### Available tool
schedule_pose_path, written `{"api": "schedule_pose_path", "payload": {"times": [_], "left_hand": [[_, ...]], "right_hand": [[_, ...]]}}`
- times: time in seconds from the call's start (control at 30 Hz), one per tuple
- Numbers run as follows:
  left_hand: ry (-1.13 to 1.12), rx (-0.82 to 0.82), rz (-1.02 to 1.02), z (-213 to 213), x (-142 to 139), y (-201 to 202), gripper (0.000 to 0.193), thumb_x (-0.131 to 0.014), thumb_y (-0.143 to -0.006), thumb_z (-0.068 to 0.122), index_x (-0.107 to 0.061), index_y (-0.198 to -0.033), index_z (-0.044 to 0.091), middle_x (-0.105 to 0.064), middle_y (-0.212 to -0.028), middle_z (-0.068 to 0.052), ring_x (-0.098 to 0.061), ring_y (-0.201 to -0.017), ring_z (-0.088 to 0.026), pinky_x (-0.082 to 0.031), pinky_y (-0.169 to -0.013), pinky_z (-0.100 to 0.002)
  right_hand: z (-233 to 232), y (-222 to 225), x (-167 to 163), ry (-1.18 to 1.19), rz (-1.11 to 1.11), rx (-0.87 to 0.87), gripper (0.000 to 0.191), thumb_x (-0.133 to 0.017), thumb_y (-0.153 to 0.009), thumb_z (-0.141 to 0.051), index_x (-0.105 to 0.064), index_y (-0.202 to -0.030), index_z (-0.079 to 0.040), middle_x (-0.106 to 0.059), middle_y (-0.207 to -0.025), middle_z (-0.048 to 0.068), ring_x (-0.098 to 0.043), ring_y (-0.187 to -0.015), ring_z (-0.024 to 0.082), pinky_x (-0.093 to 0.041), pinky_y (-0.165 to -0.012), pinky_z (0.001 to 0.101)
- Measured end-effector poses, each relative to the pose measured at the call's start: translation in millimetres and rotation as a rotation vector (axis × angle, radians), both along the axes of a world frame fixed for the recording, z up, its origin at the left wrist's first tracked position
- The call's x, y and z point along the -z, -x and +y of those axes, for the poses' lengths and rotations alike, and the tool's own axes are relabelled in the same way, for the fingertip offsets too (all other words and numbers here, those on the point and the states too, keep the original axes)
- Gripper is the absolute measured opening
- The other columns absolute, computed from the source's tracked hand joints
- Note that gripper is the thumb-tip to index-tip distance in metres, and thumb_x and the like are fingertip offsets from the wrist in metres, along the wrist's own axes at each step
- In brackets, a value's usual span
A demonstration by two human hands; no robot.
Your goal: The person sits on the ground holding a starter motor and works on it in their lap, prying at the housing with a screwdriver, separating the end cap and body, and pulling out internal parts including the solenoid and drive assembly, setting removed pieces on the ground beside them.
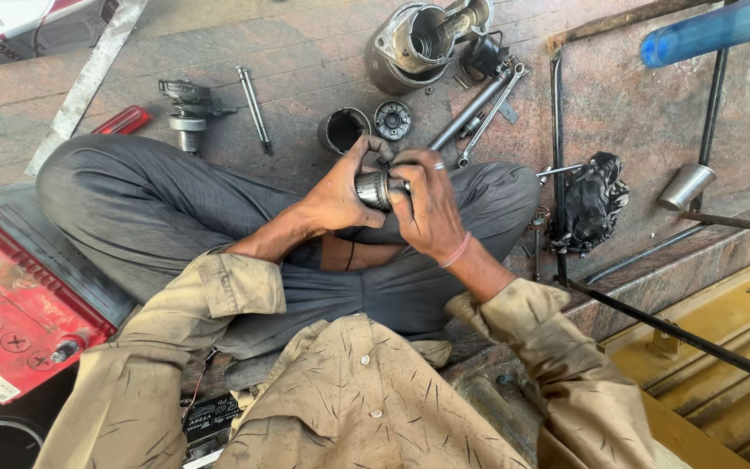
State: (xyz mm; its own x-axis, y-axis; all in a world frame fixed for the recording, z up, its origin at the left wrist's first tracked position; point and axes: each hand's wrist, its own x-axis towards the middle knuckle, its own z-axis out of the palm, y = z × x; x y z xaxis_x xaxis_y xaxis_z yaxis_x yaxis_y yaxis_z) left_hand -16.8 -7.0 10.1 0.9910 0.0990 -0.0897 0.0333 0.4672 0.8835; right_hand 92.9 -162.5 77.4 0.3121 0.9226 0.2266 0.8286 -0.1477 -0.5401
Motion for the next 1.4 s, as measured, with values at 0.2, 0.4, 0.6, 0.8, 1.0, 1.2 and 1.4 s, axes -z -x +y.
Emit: {"api": "schedule_pose_path", "payload": {"times": [0.2,0.4,0.6,0.8,1.0,1.2,1.4], "left_hand": [[0.113,0.138,-0.056,1,7,1,0.088,-0.079,-0.059,-0.010,-0.043,-0.136,0.009,-0.058,-0.110,-0.004,-0.055,-0.102,-0.009,-0.050,-0.085,-0.027],[-0.189,0.087,-0.065,6,-3,1,0.088,-0.084,-0.058,0.000,-0.040,-0.134,0.007,-0.069,-0.103,-0.008,-0.063,-0.097,-0.015,-0.052,-0.085,-0.031],[-0.467,0.099,0.019,4,-16,0,0.089,-0.088,-0.058,0.010,-0.038,-0.131,0.002,-0.074,-0.094,-0.019,-0.074,-0.085,-0.032,-0.057,-0.076,-0.039],[-0.860,0.040,0.057,2,-11,2,0.083,-0.076,-0.067,0.005,-0.039,-0.140,0.002,-0.070,-0.094,-0.029,-0.068,-0.088,-0.049,-0.055,-0.073,-0.052],[-0.936,-0.010,0.118,3,-2,7,0.085,-0.077,-0.063,0.002,-0.042,-0.140,0.004,-0.070,-0.097,-0.028,-0.068,-0.089,-0.049,-0.055,-0.075,-0.052],[-0.078,0.152,0.062,4,14,8,0.088,-0.080,-0.054,-0.004,-0.050,-0.136,0.003,-0.065,-0.104,-0.009,-0.067,-0.093,-0.021,-0.056,-0.079,-0.034],[0.499,0.461,0.244,1,16,17,0.091,-0.075,-0.054,-0.005,-0.051,-0.141,0.008,-0.065,-0.096,-0.007,-0.063,-0.077,-0.018,-0.051,-0.062,-0.031]], "right_hand": [[-2,-17,-3,0.020,-0.317,-0.184,0.032,-0.057,-0.099,-0.034,-0.061,-0.109,-0.004,-0.063,-0.099,0.014,-0.059,-0.098,0.035,-0.042,-0.088,0.0516],[-20,-10,37,-0.046,-0.221,-0.088,0.026,-0.052,-0.104,-0.022,-0.054,-0.115,0.002,-0.063,-0.113,0.022,-0.061,-0.105,0.043,-0.047,-0.104,0.0553],[-39,21,63,-0.061,-0.006,0.184,0.021,-0.048,-0.107,-0.013,-0.051,-0.118,0.004,-0.061,-0.113,0.026,-0.064,-0.105,0.043,-0.049,-0.096,0.0488],[-28,34,85,0.071,0.376,0.555,0.021,-0.044,-0.108,-0.015,-0.050,-0.119,0.001,-0.065,-0.099,0.022,-0.064,-0.091,0.040,-0.046,-0.082,0.0475],[-6,25,95,0.110,0.759,0.695,0.023,-0.048,-0.110,-0.019,-0.055,-0.121,0.000,-0.066,-0.110,0.025,-0.064,-0.098,0.036,-0.050,-0.087,0.0469],[-21,17,36,0.099,0.098,0.132,0.010,-0.061,-0.107,-0.011,-0.058,-0.107,-0.002,-0.061,-0.099,0.014,-0.065,-0.090,0.036,-0.052,-0.083,0.0485],[-13,-19,13,-0.194,-0.203,-0.498,0.021,-0.066,-0.095,-0.017,-0.053,-0.097,-0.001,-0.059,-0.088,0.015,-0.061,-0.080,0.033,-0.053,-0.070,0.0467]]}}
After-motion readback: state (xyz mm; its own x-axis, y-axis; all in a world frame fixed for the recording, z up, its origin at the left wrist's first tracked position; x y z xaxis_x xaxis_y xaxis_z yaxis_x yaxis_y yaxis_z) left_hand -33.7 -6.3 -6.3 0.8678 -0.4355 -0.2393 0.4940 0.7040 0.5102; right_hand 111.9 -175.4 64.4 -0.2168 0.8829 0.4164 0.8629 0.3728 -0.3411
